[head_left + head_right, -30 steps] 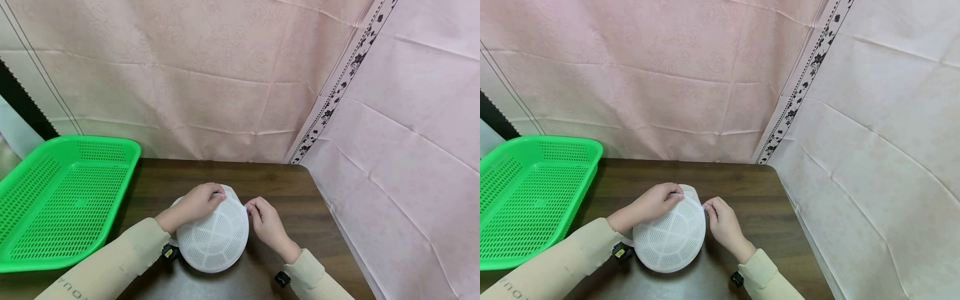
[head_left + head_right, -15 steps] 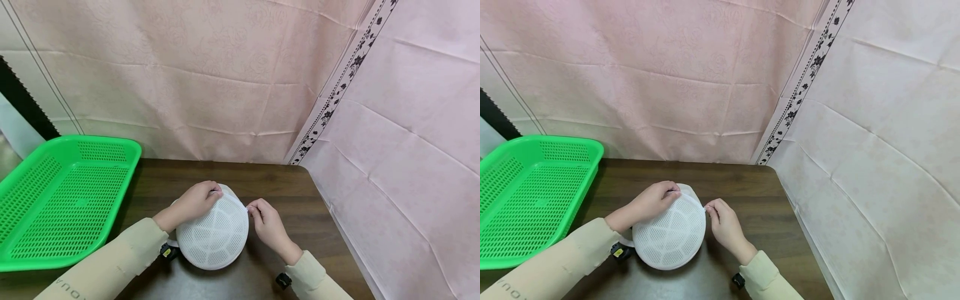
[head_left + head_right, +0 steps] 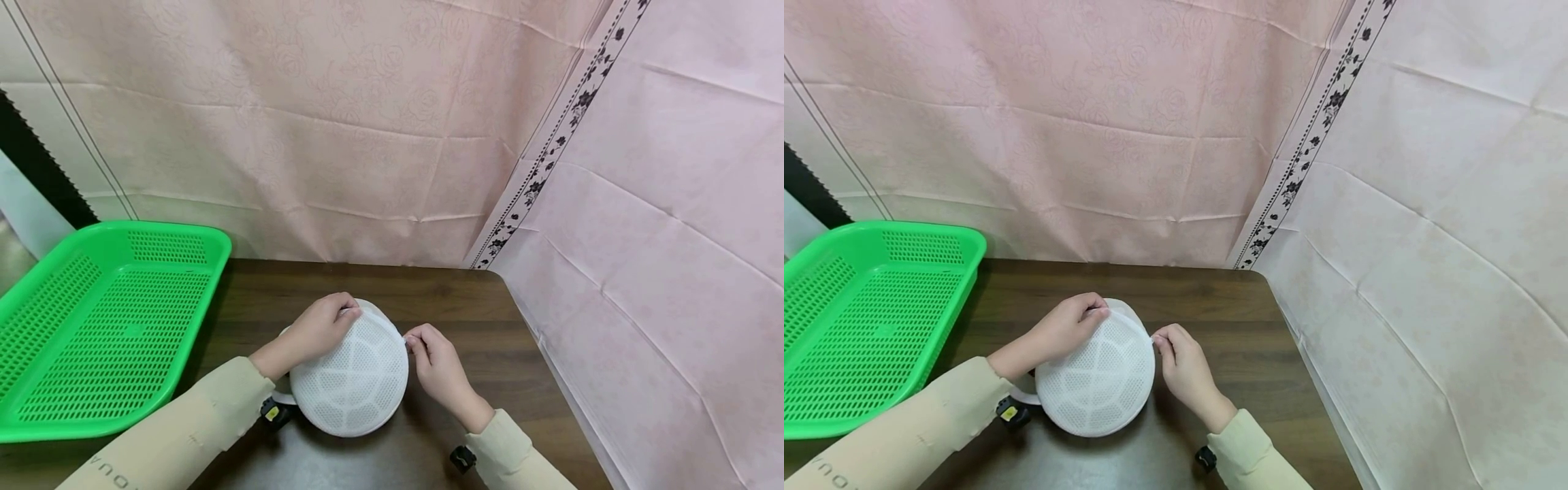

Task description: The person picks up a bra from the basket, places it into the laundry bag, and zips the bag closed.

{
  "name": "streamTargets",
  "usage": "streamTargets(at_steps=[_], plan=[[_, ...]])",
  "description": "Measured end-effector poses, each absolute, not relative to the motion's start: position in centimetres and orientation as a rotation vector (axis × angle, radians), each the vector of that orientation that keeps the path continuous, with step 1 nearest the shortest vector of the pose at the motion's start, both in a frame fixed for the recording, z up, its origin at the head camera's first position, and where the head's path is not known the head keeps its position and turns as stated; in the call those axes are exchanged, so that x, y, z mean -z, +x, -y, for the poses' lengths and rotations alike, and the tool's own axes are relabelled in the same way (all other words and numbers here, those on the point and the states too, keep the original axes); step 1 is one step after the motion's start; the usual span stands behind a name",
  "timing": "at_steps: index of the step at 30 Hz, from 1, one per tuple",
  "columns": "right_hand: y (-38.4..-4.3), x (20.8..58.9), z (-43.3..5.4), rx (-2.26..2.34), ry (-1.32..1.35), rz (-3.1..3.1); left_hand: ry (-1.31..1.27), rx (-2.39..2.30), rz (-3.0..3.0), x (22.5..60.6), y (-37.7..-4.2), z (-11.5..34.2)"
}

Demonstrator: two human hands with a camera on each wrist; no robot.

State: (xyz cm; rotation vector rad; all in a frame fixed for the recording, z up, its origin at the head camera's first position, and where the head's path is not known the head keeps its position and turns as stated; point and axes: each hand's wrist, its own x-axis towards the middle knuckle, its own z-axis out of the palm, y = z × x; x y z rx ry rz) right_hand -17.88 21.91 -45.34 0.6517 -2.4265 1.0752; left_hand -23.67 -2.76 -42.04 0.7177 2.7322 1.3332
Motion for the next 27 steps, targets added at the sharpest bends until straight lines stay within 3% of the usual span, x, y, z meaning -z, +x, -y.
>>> streamTargets(at_steps=[10,14,18,27], plan=[[-18.0,44.5,-21.6,-1.364,0.600,2.349,0.516,-1.614,-2.519,42.0,-23.8,2.5],[-17.0,42.1,-21.0,-1.452,0.616,2.320,0.455,-1.676,-2.404,41.6,-23.5,2.4],[-16.3,40.6,-20.5,-1.473,0.614,2.349,0.504,-1.620,-2.431,41.9,-23.7,2.2],[-17.7,43.0,-21.1,-1.455,0.555,2.384,0.878,-1.162,-2.753,41.7,-23.0,1.7]])
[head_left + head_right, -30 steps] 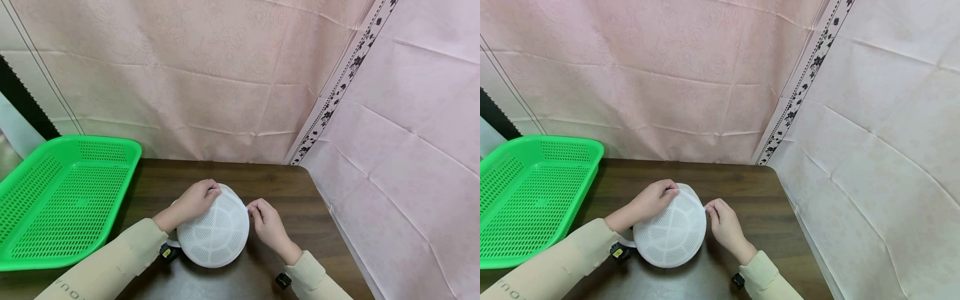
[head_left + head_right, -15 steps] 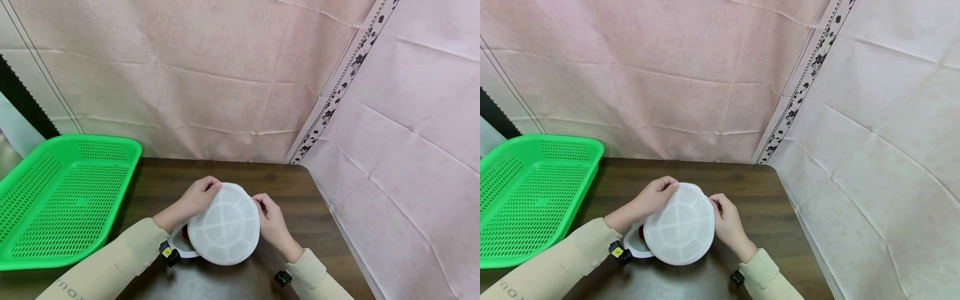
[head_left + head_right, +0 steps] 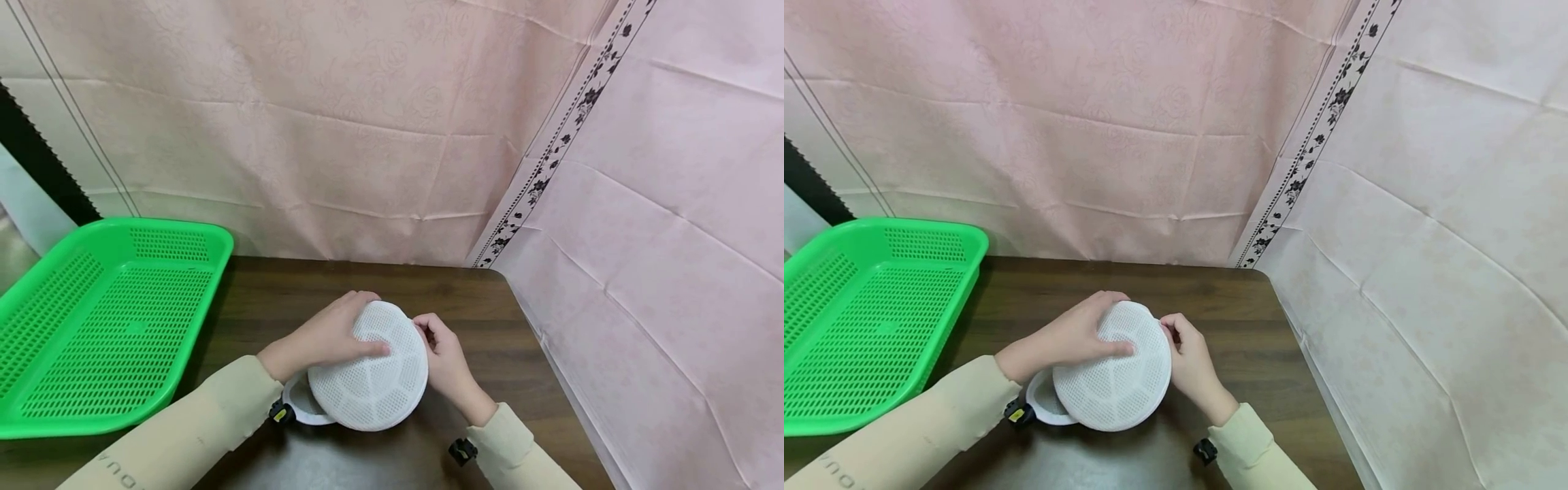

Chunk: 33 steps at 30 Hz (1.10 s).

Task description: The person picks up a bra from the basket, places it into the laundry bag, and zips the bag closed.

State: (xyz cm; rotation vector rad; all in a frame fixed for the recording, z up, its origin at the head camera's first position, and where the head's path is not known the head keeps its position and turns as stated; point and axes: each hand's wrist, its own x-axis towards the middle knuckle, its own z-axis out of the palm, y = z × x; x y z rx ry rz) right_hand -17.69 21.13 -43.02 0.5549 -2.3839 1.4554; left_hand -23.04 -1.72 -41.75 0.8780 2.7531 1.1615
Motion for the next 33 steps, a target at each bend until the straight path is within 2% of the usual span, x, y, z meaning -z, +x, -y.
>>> streamTargets(at_steps=[11,33], plan=[[-18.6,44.4,-21.1,-1.296,0.611,2.512,1.059,-0.665,-2.840,42.8,-23.8,2.3],[-19.1,45.7,-20.5,-1.282,0.477,2.630,1.103,-0.846,-2.850,45.2,-24.5,2.5]])
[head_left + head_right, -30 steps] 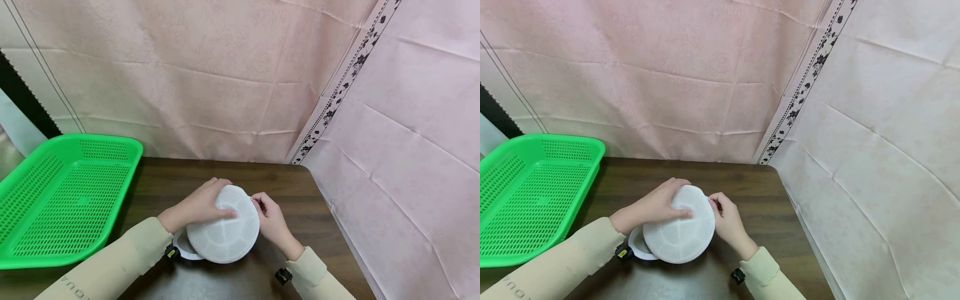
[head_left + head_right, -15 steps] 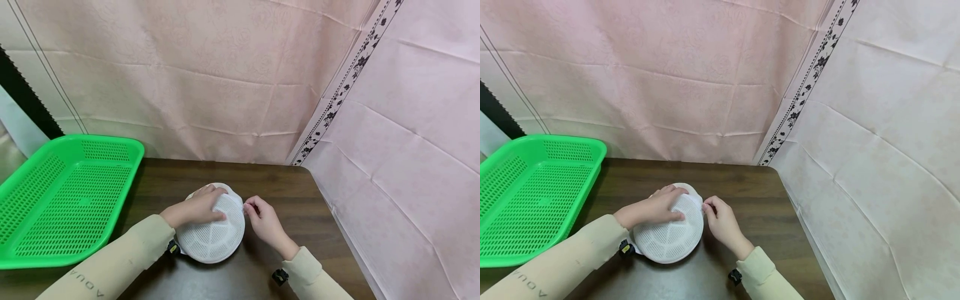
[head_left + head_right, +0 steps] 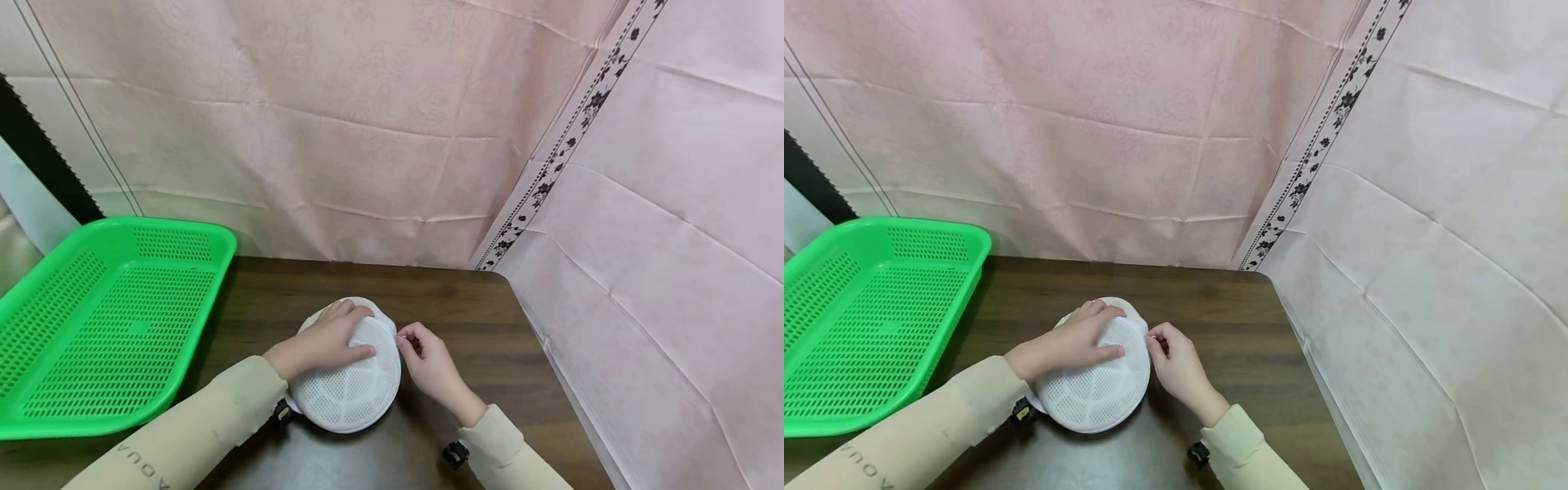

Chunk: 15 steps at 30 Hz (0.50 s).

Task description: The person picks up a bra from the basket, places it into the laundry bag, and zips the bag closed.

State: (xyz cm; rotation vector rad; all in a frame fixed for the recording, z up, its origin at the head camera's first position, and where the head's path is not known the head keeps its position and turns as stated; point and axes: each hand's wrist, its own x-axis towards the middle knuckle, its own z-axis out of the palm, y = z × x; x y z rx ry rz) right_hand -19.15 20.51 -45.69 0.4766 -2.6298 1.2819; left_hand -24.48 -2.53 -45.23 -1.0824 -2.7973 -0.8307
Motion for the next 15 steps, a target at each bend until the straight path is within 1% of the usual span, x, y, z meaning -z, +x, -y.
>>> streamTargets(at_steps=[9,15], plan=[[-19.11,46.00,-20.36,-1.294,0.456,2.634,-1.036,0.848,2.806,45.89,-24.70,2.44],[-19.16,46.04,-20.13,-1.301,0.469,2.611,-1.092,0.858,2.720,45.68,-24.43,1.78]])
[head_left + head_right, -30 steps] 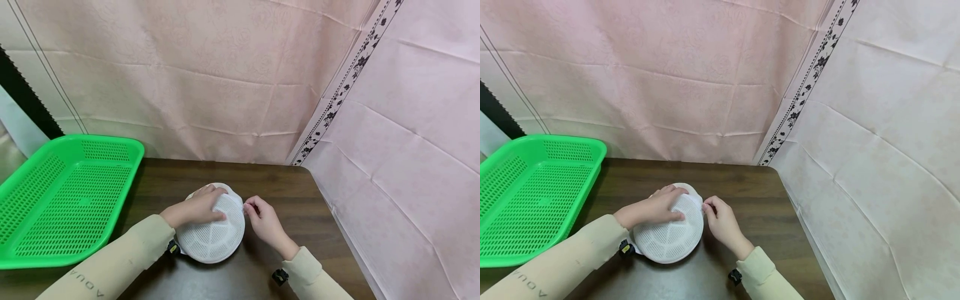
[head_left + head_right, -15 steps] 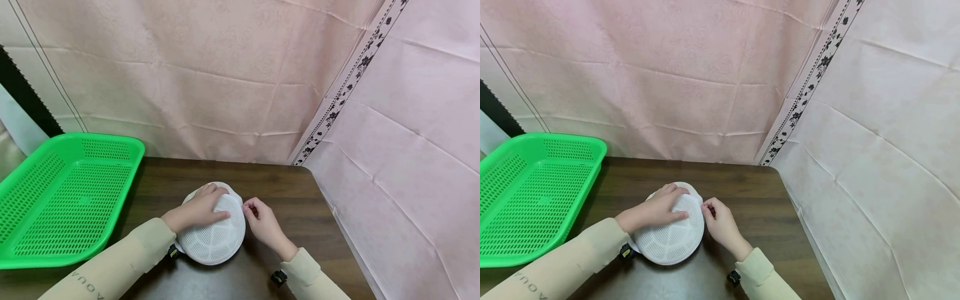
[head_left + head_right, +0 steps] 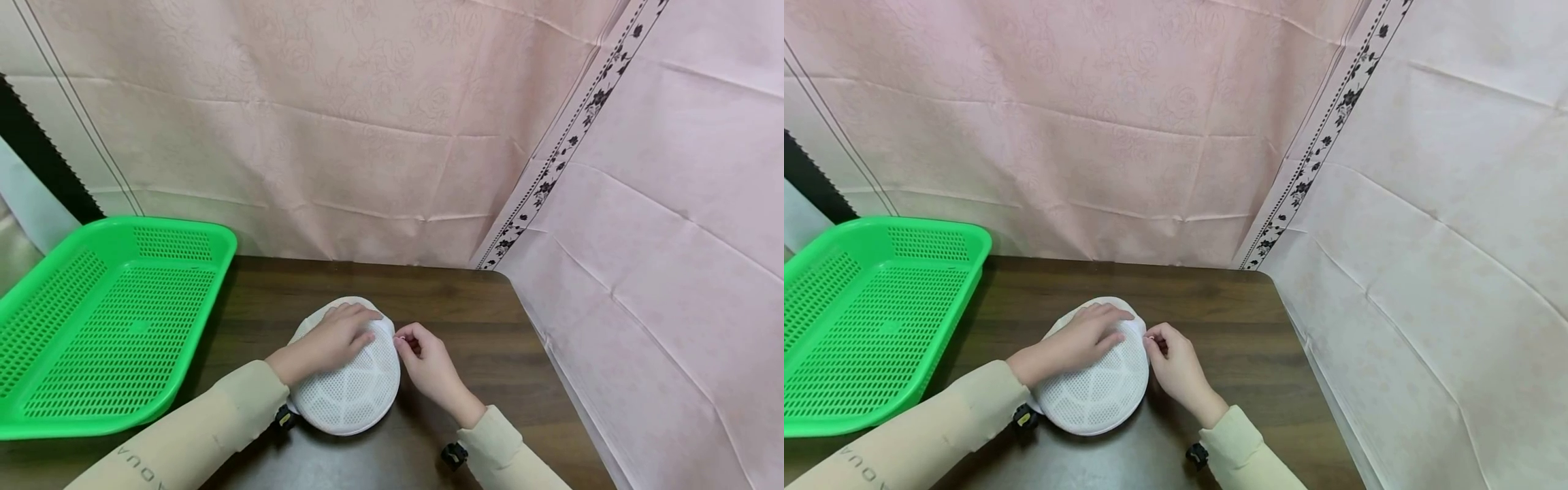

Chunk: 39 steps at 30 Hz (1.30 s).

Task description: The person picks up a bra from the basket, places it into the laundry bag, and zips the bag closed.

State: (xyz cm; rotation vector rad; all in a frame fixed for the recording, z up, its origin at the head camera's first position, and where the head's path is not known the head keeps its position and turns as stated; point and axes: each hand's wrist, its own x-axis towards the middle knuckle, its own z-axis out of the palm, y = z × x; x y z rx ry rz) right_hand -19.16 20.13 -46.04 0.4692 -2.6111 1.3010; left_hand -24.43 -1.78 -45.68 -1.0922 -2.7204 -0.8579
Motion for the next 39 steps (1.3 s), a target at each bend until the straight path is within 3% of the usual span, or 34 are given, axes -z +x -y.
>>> streamTargets(at_steps=[39], plan=[[-18.5,45.2,-19.7,-1.251,0.642,2.451,-1.085,0.970,2.567,44.0,-23.8,1.7]])
